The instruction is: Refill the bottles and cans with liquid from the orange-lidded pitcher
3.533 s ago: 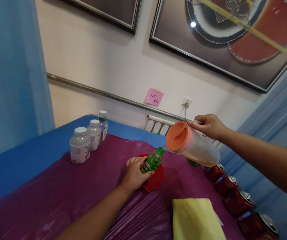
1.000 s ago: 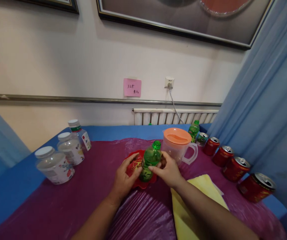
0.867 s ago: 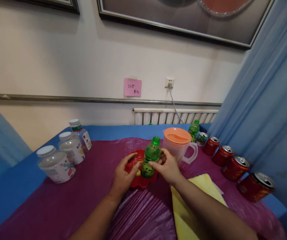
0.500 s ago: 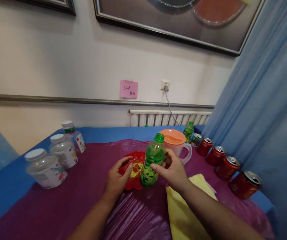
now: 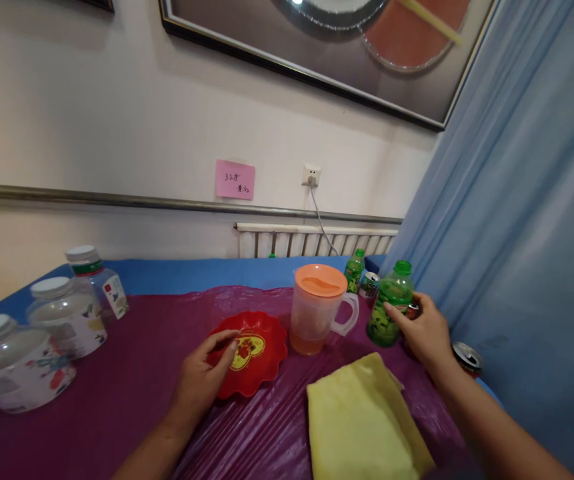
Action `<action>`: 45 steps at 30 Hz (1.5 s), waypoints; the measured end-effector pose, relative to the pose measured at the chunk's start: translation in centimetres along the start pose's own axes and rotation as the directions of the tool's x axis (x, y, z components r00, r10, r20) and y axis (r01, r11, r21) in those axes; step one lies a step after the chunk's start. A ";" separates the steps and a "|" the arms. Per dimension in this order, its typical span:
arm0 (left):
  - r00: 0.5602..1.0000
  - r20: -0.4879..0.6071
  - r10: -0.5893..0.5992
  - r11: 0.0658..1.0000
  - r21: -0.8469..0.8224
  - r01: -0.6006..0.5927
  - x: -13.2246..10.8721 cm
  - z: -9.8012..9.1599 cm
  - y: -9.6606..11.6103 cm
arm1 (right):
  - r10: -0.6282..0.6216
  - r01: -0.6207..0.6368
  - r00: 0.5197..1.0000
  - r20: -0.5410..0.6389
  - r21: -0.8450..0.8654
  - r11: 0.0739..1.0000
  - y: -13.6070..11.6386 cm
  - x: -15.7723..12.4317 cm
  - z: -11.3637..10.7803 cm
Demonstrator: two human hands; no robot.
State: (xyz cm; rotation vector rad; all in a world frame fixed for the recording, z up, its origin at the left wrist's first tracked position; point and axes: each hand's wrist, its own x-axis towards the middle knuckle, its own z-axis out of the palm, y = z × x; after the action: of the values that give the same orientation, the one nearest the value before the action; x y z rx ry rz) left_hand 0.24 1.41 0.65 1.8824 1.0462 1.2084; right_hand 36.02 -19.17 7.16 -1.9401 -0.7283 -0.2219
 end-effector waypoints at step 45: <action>0.976 -0.158 0.153 0.983 0.129 -0.133 -0.7 -0.5 -2.2 | -0.783 0.383 0.497 0.374 0.716 0.584 -8.2 -15.8 8.3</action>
State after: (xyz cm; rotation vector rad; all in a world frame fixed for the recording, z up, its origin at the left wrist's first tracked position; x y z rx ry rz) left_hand -1.03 1.89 -1.28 2.0028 1.1076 1.4366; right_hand 17.34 -15.64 2.33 -1.0596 -1.7822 0.2760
